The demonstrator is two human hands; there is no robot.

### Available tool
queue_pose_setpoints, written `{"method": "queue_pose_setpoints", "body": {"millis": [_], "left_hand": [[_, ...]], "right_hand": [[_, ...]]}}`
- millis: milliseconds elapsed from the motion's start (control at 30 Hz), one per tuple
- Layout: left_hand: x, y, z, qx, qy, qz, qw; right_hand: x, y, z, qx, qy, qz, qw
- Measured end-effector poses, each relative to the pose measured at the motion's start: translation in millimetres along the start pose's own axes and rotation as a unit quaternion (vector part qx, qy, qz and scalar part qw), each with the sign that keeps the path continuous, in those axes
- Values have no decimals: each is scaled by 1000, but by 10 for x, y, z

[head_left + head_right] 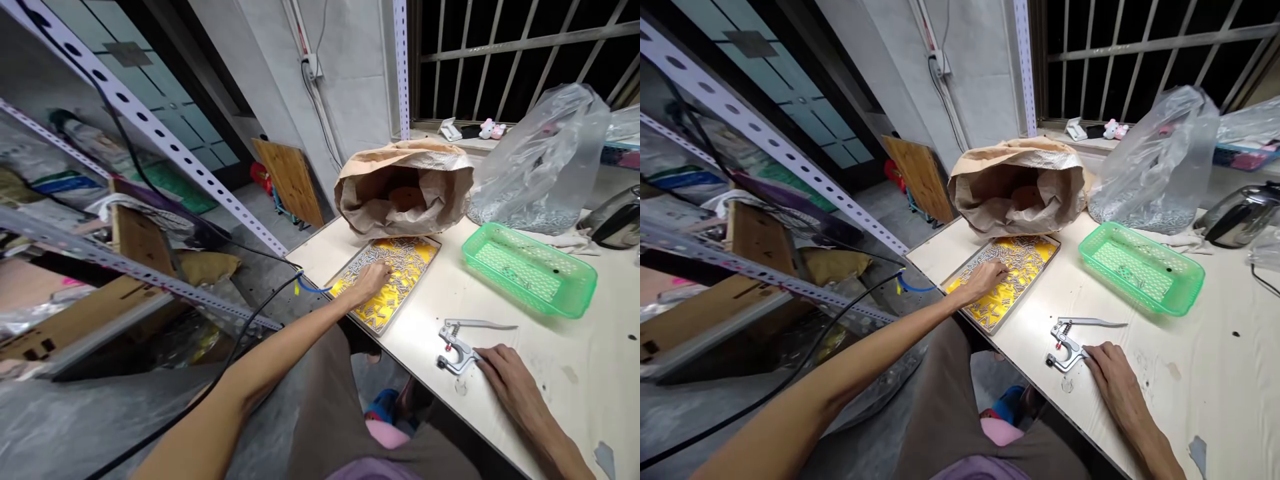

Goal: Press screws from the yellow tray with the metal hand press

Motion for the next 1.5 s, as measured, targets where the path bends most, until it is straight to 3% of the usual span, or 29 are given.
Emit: {"method": "queue_pose_setpoints", "body": {"millis": [100,267,467,767,1033,1367,1500], "left_hand": [[6,-62,41,19,-13,24,999],[-146,-103,121,52,-80,93,991],[-81,-179,236,79,-24,92,992],[-176,-122,187,76,-23,112,991],[-229,-35,186,55,-4,107,993],[-354,-178,145,52,-87,120,988],[-324,-168,171,39,-86,108,990]], "right_hand": [[-5,4,10,11,-2,-5,1000],[-23,-8,14,29,-8,-16,999],[40,22,65,51,-10,-40,998],[89,-1,139,126,-37,-88,987],[76,-20,126,124,-46,-101,986],[158,10,151,125,-27,-118,985],[240,2,179,132,-25,-163,977]]}}
Point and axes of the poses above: each hand's wrist, its own z-axis towards the middle knuckle, its own y-axis out of the back of the hand, x = y × z, the point moved 8 cm from there along z, towards the middle knuckle, and after that the axes turned 8 degrees about x, right-handed, at the moved point
